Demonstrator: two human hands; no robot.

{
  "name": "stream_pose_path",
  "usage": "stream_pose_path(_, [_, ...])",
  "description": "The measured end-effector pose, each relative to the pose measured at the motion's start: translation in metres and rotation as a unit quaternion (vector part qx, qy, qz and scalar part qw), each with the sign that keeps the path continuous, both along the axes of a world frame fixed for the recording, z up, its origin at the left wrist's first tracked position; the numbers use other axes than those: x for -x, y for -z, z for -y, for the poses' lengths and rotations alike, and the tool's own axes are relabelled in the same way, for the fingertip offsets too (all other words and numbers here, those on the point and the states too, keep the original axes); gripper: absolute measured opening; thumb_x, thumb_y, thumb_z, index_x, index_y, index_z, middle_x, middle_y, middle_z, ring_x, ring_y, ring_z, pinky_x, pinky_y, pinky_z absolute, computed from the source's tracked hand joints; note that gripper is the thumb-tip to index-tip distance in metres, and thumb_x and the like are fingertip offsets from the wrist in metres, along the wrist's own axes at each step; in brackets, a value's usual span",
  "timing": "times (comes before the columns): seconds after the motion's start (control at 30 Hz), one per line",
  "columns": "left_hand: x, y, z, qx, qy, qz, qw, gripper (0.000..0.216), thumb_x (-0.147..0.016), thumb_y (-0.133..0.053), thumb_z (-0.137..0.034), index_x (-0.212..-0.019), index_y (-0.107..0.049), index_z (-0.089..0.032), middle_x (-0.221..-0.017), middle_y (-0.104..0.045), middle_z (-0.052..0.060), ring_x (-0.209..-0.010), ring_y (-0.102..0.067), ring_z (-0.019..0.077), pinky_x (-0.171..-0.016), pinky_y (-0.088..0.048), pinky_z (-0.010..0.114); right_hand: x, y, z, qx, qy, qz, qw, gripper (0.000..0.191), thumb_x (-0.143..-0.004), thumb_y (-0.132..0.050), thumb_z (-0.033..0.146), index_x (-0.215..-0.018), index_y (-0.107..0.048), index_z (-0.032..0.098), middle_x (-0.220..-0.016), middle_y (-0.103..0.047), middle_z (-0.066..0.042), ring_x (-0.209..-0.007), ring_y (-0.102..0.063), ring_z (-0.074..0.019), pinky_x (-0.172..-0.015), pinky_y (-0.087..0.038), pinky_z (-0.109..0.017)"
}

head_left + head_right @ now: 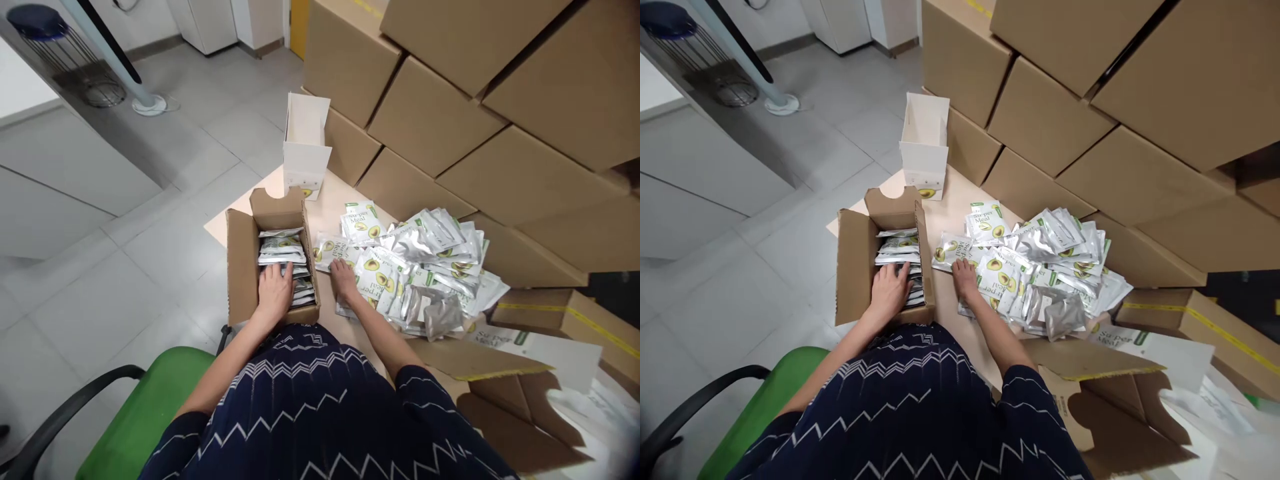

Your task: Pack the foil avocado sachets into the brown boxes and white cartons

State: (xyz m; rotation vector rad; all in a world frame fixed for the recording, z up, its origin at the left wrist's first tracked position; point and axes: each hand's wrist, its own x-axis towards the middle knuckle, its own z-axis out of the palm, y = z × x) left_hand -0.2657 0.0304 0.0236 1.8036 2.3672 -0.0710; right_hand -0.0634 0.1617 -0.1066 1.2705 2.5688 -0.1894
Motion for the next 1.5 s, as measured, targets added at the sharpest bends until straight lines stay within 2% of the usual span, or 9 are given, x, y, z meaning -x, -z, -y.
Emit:
stream_pose_path(0.23, [0.000, 0.004, 0.001, -0.007, 0.002, 0.007, 1.000, 0.053, -0.095, -0.051, -0.036, -0.145, -0.048, -0.017, -0.113, -0.056, 0.018, -0.108, -0.051, 0.0328, -0.091, -0.043, 0.043, -0.006, -0.007, 0.036, -0.046, 0.045, 0.013, 0.998, 0.058, -0.097, -0.044, 0.024, -0.154, -0.034, 0.023, -0.125, -0.056, -0.020, -0.111, -0.051, -0.0313, -0.095, -0.035, -0.048])
stream_pose_path(0.47, [-0.001, 0.001, 0.001, -0.009, -0.004, 0.012, 1.000, 0.052, -0.096, -0.050, -0.037, -0.144, -0.050, -0.016, -0.113, -0.057, 0.019, -0.109, -0.053, 0.0328, -0.093, -0.042, 0.043, 0.020, -0.023, 0.027, -0.030, 0.047, 0.027, 0.998, 0.041, -0.096, -0.035, 0.010, -0.130, -0.057, 0.008, -0.145, -0.048, -0.023, -0.132, -0.044, -0.0316, -0.104, -0.036, -0.043])
stream_pose_path(0.67, [-0.002, 0.000, 0.003, -0.005, -0.005, 0.017, 1.000, 0.051, -0.096, -0.050, -0.034, -0.144, -0.049, -0.017, -0.115, -0.058, 0.018, -0.113, -0.053, 0.0326, -0.097, -0.041, 0.044, 0.002, -0.078, 0.008, 0.013, 0.116, -0.038, 0.992, 0.043, -0.098, -0.028, 0.013, -0.135, -0.051, 0.011, -0.116, -0.068, -0.017, -0.100, -0.065, -0.0252, -0.082, -0.048, -0.033])
stream_pose_path(0.83, [-0.002, -0.001, 0.003, -0.015, -0.009, 0.020, 1.000, 0.051, -0.094, -0.052, -0.032, -0.143, -0.048, -0.017, -0.120, -0.057, 0.018, -0.115, -0.052, 0.0317, -0.099, -0.040, 0.044, -0.020, -0.119, -0.015, -0.004, 0.183, -0.155, 0.971, 0.048, -0.099, -0.025, 0.021, -0.142, -0.045, 0.011, -0.106, -0.072, -0.016, -0.097, -0.068, -0.0268, -0.086, -0.047, -0.033])
stream_pose_path(1.0, [-0.003, -0.001, 0.003, -0.019, -0.005, 0.013, 1.000, 0.041, -0.093, -0.055, -0.032, -0.131, -0.056, -0.015, -0.119, -0.058, 0.017, -0.115, -0.053, 0.0321, -0.099, -0.041, 0.043, -0.015, -0.108, -0.008, 0.073, 0.158, -0.104, 0.979, 0.045, -0.097, -0.032, 0.021, -0.137, -0.051, 0.014, -0.103, -0.073, -0.015, -0.097, -0.068, -0.0272, -0.082, -0.046, -0.032])
stream_pose_path(1.17, [-0.003, 0.000, 0.004, -0.020, -0.005, 0.012, 1.000, 0.029, -0.093, -0.054, -0.033, -0.113, -0.064, -0.014, -0.115, -0.059, 0.018, -0.115, -0.053, 0.0331, -0.098, -0.041, 0.043, -0.005, -0.088, -0.002, 0.101, 0.160, -0.096, 0.977, 0.043, -0.094, -0.051, 0.037, -0.133, -0.054, 0.018, -0.113, -0.071, -0.014, -0.103, -0.066, -0.0268, -0.081, -0.046, -0.031])
stream_pose_path(1.3, [-0.002, 0.000, 0.004, -0.025, -0.004, 0.012, 1.000, 0.027, -0.093, -0.055, -0.032, -0.110, -0.064, -0.015, -0.114, -0.060, 0.018, -0.114, -0.054, 0.0329, -0.096, -0.042, 0.044, 0.000, -0.081, -0.004, 0.200, 0.128, -0.132, 0.962, 0.029, -0.089, -0.061, 0.034, -0.112, -0.066, 0.017, -0.108, -0.072, -0.010, -0.098, -0.065, -0.0217, -0.079, -0.045, -0.026])
stream_pose_path(1.4, [-0.002, 0.001, 0.004, -0.025, 0.001, 0.014, 1.000, 0.026, -0.093, -0.054, -0.032, -0.110, -0.065, -0.015, -0.114, -0.061, 0.018, -0.115, -0.054, 0.0329, -0.097, -0.042, 0.044, 0.003, -0.088, -0.006, 0.204, 0.084, -0.126, 0.967, 0.018, -0.087, -0.054, 0.021, -0.098, -0.068, 0.017, -0.099, -0.073, -0.008, -0.092, -0.065, -0.0201, -0.075, -0.044, -0.024])
stream_pose_path(1.5, [-0.002, 0.002, 0.005, -0.024, 0.005, 0.016, 1.000, 0.027, -0.093, -0.053, -0.032, -0.111, -0.065, -0.015, -0.111, -0.062, 0.018, -0.116, -0.054, 0.0333, -0.098, -0.041, 0.045, 0.000, -0.115, -0.010, 0.128, 0.080, -0.122, 0.981, 0.028, -0.087, -0.047, 0.014, -0.102, -0.069, 0.020, -0.097, -0.074, -0.008, -0.090, -0.065, -0.0218, -0.074, -0.043, -0.026])
